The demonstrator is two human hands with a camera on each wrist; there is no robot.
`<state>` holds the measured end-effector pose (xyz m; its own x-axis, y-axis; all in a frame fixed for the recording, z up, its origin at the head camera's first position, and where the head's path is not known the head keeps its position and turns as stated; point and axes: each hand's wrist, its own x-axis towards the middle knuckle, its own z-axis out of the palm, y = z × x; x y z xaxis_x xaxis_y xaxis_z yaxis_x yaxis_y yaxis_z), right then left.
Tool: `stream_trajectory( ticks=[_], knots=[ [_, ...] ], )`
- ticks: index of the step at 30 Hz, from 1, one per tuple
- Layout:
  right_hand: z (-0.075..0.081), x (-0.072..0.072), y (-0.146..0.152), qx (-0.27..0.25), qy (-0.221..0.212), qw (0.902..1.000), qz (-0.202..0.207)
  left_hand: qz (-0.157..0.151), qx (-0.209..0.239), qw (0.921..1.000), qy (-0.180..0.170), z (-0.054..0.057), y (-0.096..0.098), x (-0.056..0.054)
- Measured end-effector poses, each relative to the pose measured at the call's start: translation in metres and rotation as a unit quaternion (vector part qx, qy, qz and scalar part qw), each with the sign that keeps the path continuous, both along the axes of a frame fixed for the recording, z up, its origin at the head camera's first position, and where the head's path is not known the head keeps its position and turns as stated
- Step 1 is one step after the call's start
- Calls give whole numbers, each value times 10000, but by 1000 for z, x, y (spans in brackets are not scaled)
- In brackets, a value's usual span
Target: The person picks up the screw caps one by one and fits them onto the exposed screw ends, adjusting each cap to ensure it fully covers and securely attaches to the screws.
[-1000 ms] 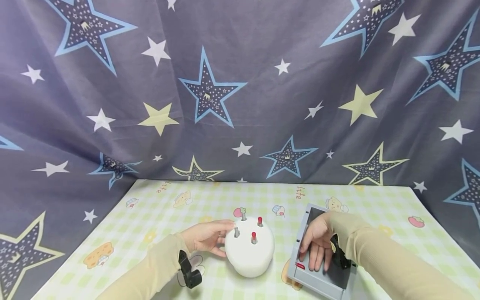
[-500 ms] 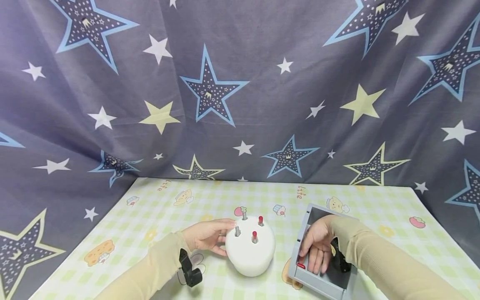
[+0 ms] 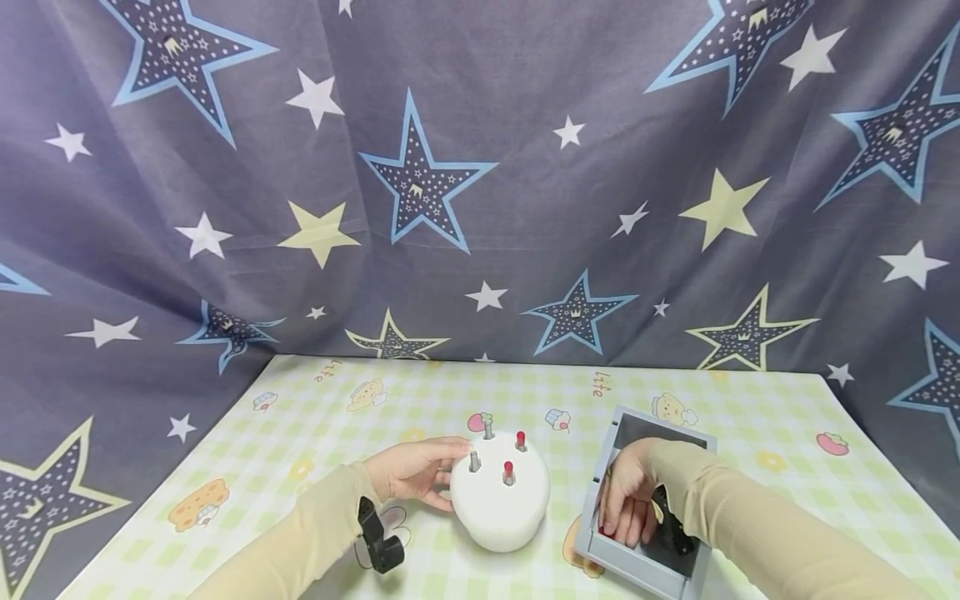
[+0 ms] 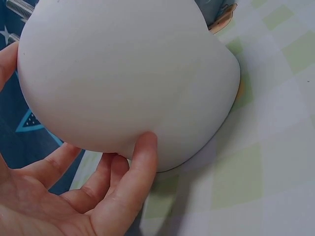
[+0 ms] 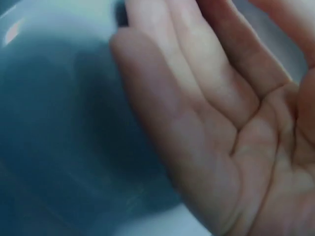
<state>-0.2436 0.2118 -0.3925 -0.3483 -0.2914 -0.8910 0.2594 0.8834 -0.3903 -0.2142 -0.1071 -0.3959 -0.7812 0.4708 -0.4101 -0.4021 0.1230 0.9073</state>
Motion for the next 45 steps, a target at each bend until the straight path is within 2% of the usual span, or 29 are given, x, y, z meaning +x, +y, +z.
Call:
stream_trajectory(
  ticks=[6,14,25,45],
  knots=[
    [-2,3,-3,144,160,9998,-54,36,-6,10000,1,0,0,1],
    [-3,0,-1,257,67,9996,-28,-2,-24,10000,46,-1,1,0],
    [-1,-1,-1,231,20,9997,-30,-23,-58,10000,65,0,0,-1],
    [5,0,3,80,276,9996,-60,8,-6,10000,31,-1,-1,0]
  ],
)
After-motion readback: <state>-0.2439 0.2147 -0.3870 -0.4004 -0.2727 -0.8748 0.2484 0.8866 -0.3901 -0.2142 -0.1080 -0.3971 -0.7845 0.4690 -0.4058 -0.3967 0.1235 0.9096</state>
